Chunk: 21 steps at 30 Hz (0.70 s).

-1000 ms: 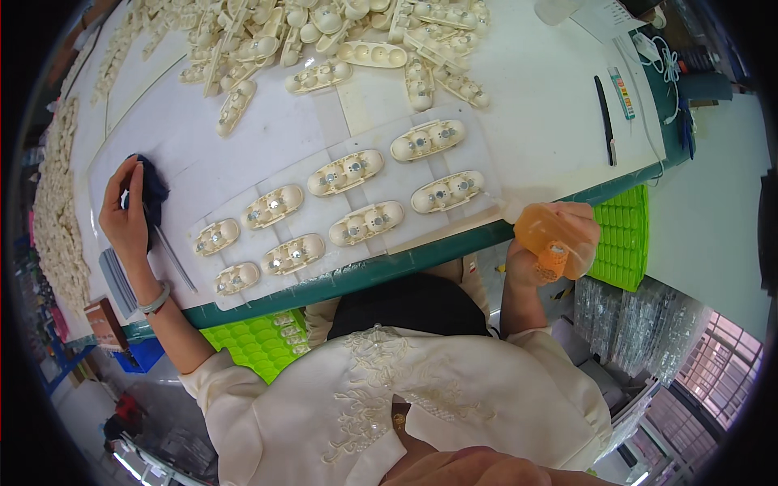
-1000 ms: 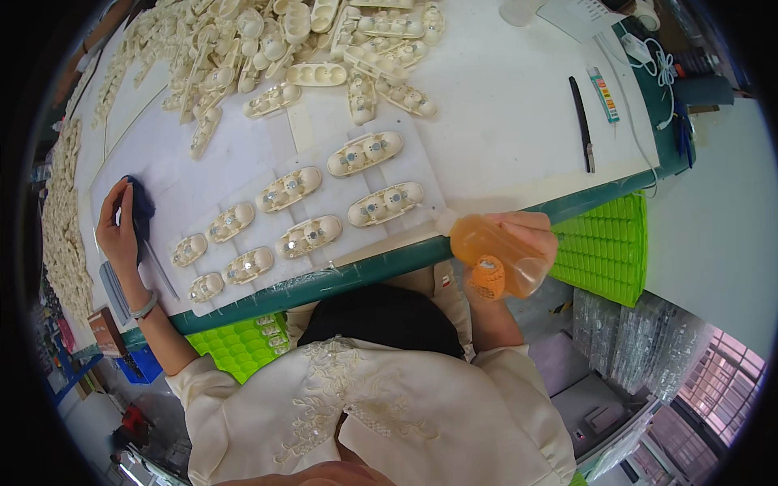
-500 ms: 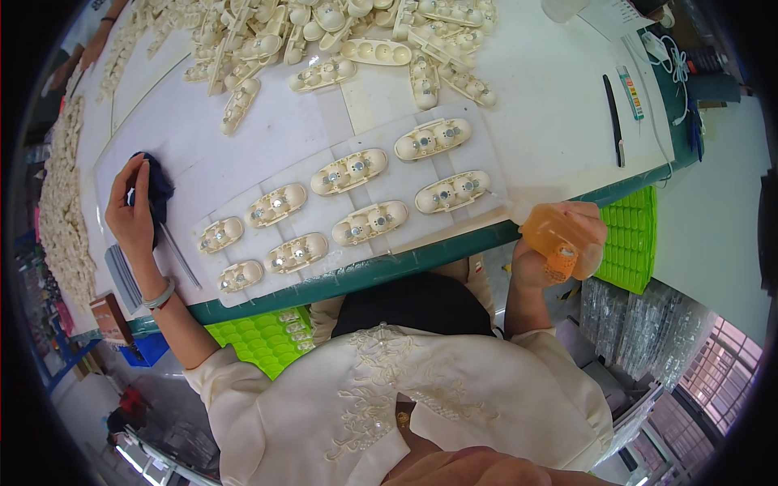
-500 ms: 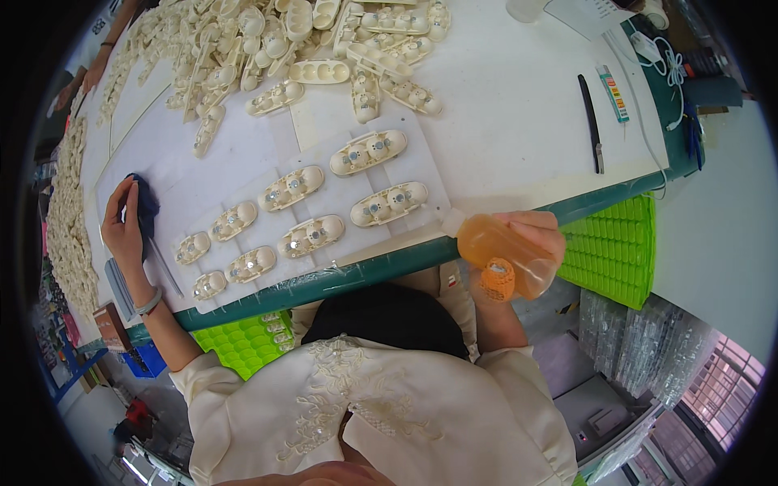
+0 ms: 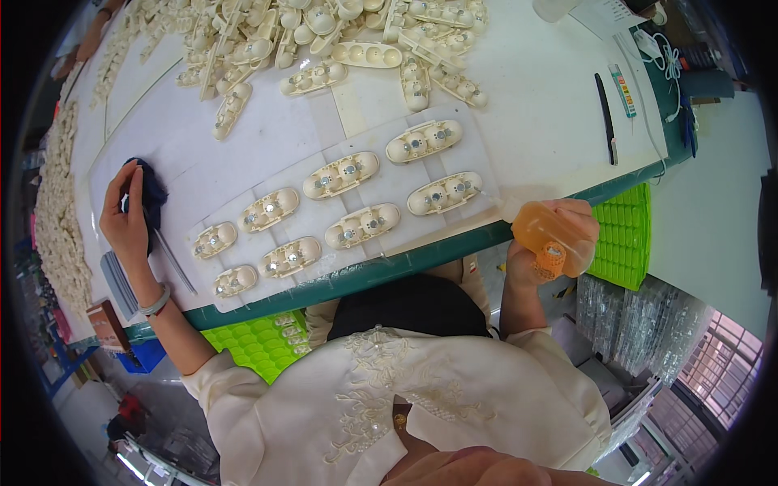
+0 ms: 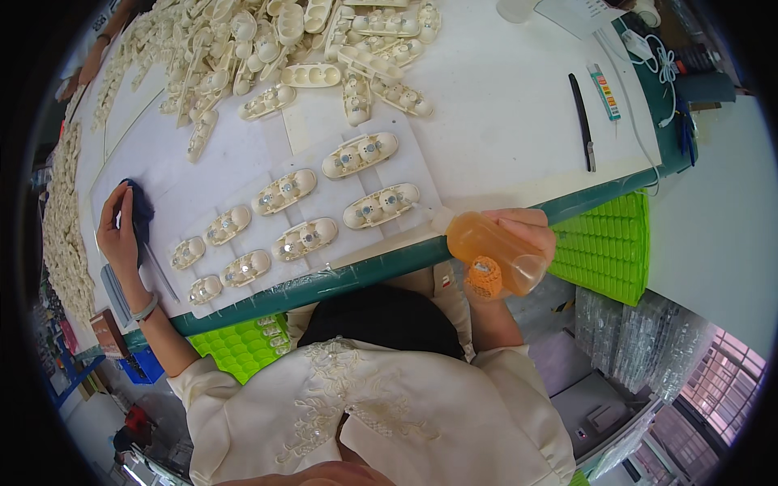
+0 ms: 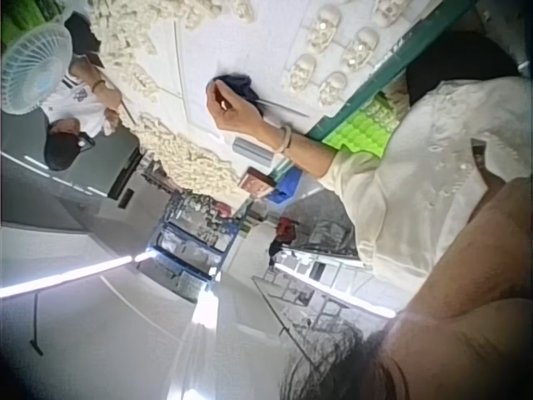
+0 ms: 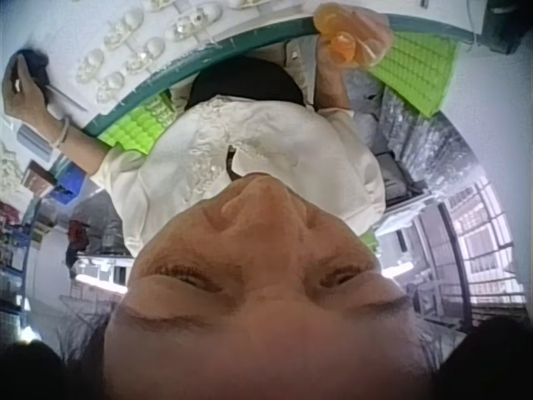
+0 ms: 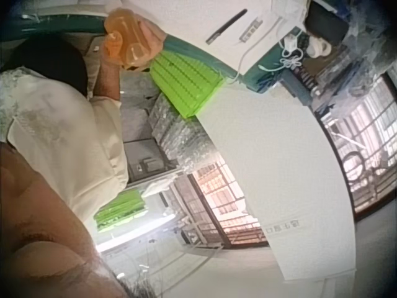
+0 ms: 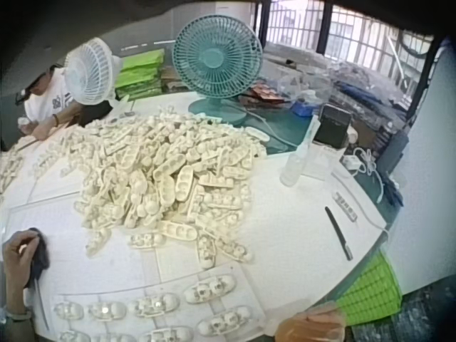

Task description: The person is applying glue or adhesive to small plastic components as part of a manufacturing assembly process.

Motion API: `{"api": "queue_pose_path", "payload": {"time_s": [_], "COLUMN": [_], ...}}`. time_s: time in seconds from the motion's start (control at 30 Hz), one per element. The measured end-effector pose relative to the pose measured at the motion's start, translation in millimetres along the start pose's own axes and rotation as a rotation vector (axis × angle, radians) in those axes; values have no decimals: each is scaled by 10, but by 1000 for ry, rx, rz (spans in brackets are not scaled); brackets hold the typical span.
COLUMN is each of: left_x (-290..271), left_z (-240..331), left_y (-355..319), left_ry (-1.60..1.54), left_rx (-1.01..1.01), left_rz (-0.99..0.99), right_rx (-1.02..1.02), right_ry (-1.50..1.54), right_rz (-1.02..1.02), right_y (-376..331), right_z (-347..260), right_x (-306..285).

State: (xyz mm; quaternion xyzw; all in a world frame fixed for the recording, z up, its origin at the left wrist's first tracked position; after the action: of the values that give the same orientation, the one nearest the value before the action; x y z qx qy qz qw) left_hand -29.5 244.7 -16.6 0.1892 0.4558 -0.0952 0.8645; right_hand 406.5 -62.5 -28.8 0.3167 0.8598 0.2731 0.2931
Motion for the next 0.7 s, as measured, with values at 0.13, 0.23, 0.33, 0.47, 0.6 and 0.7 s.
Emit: {"api": "queue_pose_path", "payload": {"time_s": [0.13,0.23,0.33,0.47,0.6,0.7], "left_x": [5,7,7,9,-8,-11], "left_z": [-6,-9,-9,5,41,85], "left_y": [4,6,3,2,-12,-9], "left_ry": [10,9,0,3,33,32], "left_rx": [-6,-11,-10,-2,4,21], "left_rz": [-11,-13,-11,-9,-2,1], "right_rx": [26,65,64,179,314,450], "right_ry": [-18,11,60,199,466,466], "right_rz": [-5,14,43,68,169,193], "right_y": [-17,-51,-71,-95,-168,-151], "right_z": [27,74,101,207,354,565], "right_x": [2,-11,-40,-93,-220,-373]}}
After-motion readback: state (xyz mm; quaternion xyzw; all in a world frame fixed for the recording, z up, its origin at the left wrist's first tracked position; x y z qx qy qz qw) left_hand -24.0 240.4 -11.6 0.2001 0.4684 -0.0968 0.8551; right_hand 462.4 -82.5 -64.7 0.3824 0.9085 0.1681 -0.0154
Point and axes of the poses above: each hand's wrist, its own y-axis towards the middle knuckle, its own x-axis out of the palm, z = x × y, the point moved 9 cm from there along y, towards the middle knuckle, and after that the axes turned 12 degrees about -z, right-handed, at the moved point
